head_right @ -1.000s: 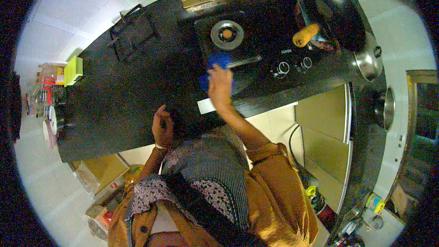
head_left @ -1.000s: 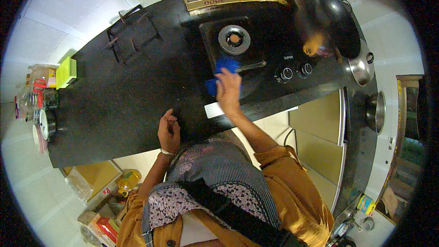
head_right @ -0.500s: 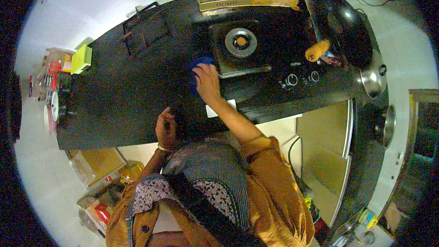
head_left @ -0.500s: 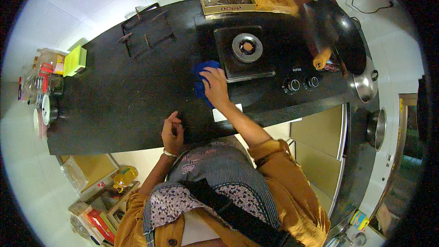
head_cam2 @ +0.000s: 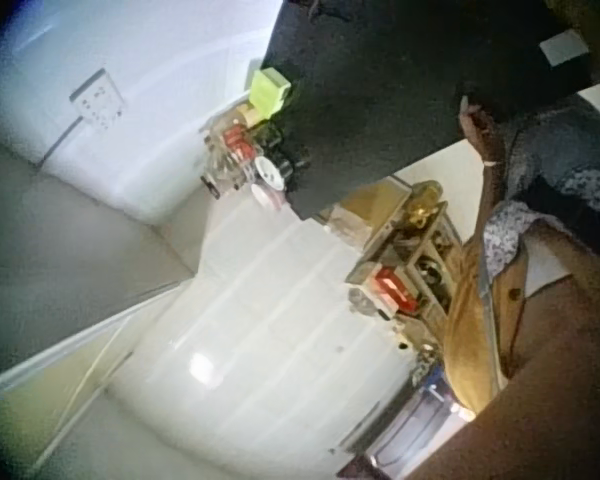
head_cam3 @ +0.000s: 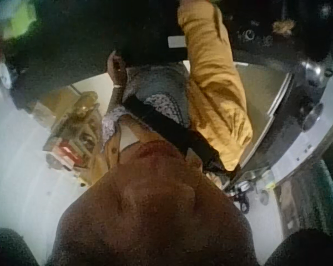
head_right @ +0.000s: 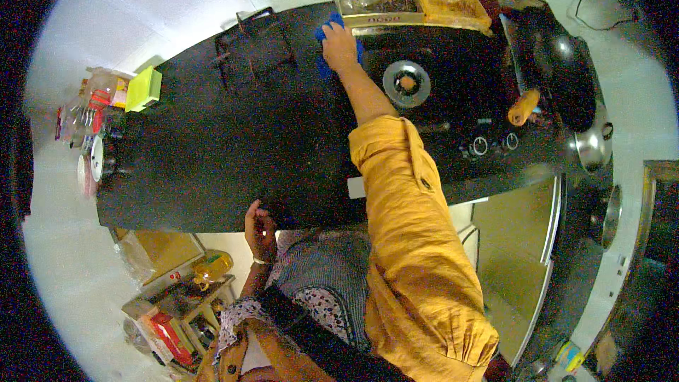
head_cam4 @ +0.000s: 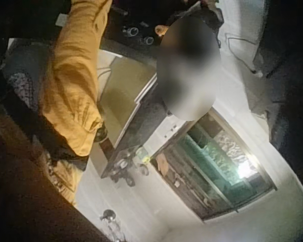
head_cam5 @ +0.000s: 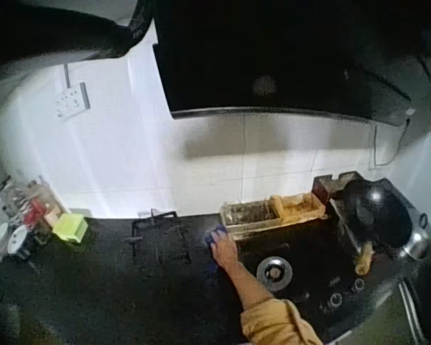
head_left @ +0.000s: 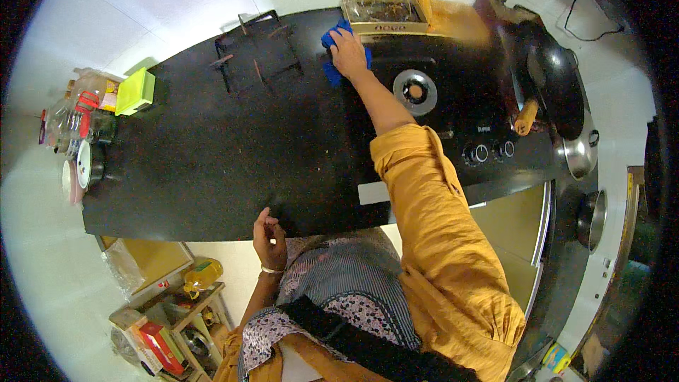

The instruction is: The person cleans a kitchen countertop and gas stove using a blue cloth. They move a plate and a yellow container to wipe the surface, then clean the stove grates and burners. The person rinses the cloth in the sink and uses a small metal tool to scrub the stove burner before wiping it again.

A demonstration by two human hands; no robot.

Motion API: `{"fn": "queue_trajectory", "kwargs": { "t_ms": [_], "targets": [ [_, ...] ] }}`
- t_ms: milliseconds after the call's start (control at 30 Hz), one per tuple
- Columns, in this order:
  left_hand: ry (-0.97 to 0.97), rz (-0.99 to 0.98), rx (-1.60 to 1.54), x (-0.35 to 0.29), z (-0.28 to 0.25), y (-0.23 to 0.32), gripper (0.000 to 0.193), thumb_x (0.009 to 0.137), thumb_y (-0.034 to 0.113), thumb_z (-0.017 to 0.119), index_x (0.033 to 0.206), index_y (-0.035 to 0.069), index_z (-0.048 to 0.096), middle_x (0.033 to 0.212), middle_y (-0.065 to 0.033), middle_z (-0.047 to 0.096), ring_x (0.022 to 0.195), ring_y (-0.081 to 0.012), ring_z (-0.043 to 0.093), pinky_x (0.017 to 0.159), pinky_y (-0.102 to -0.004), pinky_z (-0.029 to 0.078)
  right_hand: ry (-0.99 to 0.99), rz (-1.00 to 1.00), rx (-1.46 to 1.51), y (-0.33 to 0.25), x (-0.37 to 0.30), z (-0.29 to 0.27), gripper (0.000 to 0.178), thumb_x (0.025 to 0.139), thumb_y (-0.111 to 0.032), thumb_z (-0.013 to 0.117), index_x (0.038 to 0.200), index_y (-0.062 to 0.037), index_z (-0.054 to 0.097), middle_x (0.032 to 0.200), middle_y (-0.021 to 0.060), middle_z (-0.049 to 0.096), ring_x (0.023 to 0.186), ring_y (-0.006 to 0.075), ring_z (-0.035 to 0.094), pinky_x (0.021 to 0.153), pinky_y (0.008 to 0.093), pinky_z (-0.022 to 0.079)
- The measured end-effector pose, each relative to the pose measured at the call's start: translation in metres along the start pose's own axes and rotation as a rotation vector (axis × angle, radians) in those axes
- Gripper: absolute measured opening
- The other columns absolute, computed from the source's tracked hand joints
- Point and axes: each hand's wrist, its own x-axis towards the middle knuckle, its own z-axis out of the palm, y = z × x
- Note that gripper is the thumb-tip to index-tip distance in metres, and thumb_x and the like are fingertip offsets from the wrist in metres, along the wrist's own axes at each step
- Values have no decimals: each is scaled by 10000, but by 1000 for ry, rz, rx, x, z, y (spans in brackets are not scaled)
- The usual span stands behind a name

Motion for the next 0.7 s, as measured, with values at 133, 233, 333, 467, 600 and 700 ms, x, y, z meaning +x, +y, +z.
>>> {"fn": "queue_trajectory", "kwargs": {
  "t_ms": [133,233,333,467,600,700],
  "targets": [
    [-26,-47,-99,-2,-7,-19,335,871,17,493,1206,2,478,889,-9,525,686,-73,486,606,-186,415,-146,110,15,-28,-24,-14,280,770,-79,602,1050,-62,601,1143,147,544,1015,346,493,885,417,406],
    [-79,-122,-164,8,-4,-17,343,871,16,480,1214,5,470,900,-18,523,681,-75,484,604,-198,424,-153,38,31,-43,-76,-30,284,738,-55,608,1022,-66,612,1087,138,568,985,350,498,845,405,424],
    [-127,96,-41,23,6,-16,363,844,-64,444,1201,-4,480,936,-64,532,663,-92,508,607,-213,449,-148,71,120,-79,-125,-55,242,731,-39,614,971,-65,626,1053,134,581,977,336,503,831,405,423],
    [-204,73,-92,41,16,-16,336,848,-7,473,1184,2,479,968,-61,542,700,-90,511,625,-214,452,-181,204,494,-115,-155,-85,251,737,-2,626,979,-70,633,1027,114,597,975,307,517,853,371,417],
    [-252,38,-102,38,8,-6,267,846,6,484,1113,2,481,1095,-91,517,714,-94,521,625,-216,457,-41,335,463,-127,-150,-159,263,733,-32,643,984,-110,637,1006,108,610,973,302,524,863,374,415],
    [-197,41,-155,32,8,-13,234,833,-35,473,1065,-10,497,1163,-121,526,691,-97,532,605,-217,460,-92,371,127,-87,-184,-203,235,760,-21,613,986,-76,642,1052,108,608,1008,288,513,904,358,383]
  ]
}}
